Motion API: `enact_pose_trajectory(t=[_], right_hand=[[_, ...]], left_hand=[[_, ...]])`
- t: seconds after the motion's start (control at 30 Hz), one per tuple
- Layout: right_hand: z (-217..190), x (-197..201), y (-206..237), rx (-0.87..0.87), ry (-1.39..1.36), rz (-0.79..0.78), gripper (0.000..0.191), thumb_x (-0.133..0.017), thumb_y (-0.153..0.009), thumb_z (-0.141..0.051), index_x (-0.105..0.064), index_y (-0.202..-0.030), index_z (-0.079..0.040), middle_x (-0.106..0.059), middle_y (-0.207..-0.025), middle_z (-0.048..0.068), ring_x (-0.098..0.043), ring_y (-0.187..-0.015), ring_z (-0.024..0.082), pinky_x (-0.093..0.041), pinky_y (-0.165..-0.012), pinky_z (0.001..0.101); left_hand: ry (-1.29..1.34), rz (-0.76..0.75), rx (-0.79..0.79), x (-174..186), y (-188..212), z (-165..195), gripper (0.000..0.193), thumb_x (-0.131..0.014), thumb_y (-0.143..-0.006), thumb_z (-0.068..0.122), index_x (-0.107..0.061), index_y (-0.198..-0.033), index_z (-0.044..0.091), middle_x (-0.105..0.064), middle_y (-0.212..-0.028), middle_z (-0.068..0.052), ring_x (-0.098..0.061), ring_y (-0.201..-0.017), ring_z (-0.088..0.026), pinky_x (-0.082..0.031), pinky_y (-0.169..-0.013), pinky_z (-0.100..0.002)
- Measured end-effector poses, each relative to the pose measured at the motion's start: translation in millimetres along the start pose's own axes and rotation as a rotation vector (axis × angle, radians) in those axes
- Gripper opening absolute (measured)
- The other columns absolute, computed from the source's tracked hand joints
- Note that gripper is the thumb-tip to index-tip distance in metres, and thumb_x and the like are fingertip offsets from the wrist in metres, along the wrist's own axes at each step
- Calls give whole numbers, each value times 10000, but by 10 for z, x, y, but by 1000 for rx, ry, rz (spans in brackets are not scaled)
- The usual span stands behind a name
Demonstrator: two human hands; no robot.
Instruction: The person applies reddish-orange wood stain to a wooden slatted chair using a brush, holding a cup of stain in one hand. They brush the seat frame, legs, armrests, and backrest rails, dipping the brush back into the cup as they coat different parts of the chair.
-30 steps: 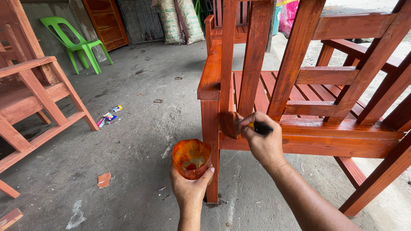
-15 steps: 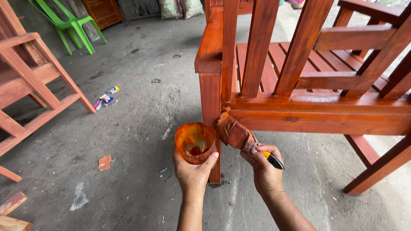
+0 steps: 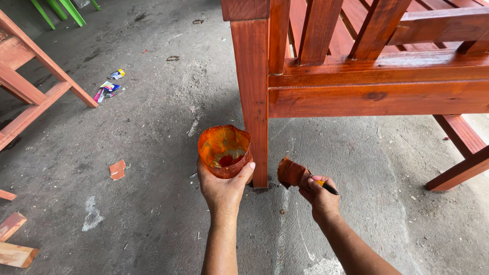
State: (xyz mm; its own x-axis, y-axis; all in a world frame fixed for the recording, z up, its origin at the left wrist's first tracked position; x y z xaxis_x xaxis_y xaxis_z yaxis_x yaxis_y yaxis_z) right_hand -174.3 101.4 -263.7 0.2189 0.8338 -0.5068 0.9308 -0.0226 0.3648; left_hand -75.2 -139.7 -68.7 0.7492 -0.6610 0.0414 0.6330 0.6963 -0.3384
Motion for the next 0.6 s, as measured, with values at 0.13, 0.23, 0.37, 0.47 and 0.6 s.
enact_pose_trajectory(t=[0.13, 0.23, 0.37, 0.47, 0.6], right_hand=[[382, -173, -17, -115, 73, -36, 154, -607, -985, -113, -558, -1131, -105, -653, -1056, 100, -680, -978, 267, -569, -901, 456], [559, -295, -31, -229, 118, -75, 140, -575, -1011, -165, -567, -1145, -125, -645, -1113, 104, -650, -1034, 256, -546, -967, 466], [507, -326, -46, -310, 34, -94, 135, -525, -1019, -184, -558, -1139, -134, -618, -1153, 114, -634, -1019, 285, -543, -968, 492], [151, -427, 20, -242, 54, -120, 133, -498, -1024, -156, -549, -1137, -106, -625, -1144, 150, -635, -984, 304, -565, -940, 480], [-557, -674, 278, -89, -15, -131, 142, -474, -1024, -116, -558, -1126, -66, -652, -1118, 155, -652, -968, 284, -598, -872, 433]], left_hand=[[-5, -38, 38, 20, 6, -112, 912, -930, -628, 173, -438, -1386, 56, -544, -1332, -138, -634, -1233, -246, -611, -1003, -365], [-23, -45, -45, -3, 35, -115, 904, -947, -626, 157, -457, -1376, 40, -540, -1341, -157, -629, -1244, -263, -600, -1024, -387], [-4, -55, -41, 1, 42, -106, 913, -940, -614, 139, -454, -1381, 43, -551, -1342, -150, -625, -1247, -262, -586, -1035, -394], [24, -68, -8, -32, 35, -74, 892, -931, -616, 149, -461, -1367, 49, -561, -1336, -133, -636, -1237, -249, -598, -1027, -381], [33, -59, -62, -113, 67, 11, 882, -943, -622, 141, -470, -1359, 39, -561, -1327, -142, -637, -1229, -260, -581, -1035, -381]])
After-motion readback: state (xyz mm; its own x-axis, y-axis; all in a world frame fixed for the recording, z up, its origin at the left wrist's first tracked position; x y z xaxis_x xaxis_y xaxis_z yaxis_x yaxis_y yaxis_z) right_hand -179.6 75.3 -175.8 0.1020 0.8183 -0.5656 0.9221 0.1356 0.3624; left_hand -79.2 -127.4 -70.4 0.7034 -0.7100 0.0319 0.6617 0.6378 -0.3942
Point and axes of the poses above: each hand's wrist, its own y-axis away from the middle knuckle, its own x-axis out of the back of the hand, z = x × y, the point moved 5 cm from there along -y, towards the middle knuckle
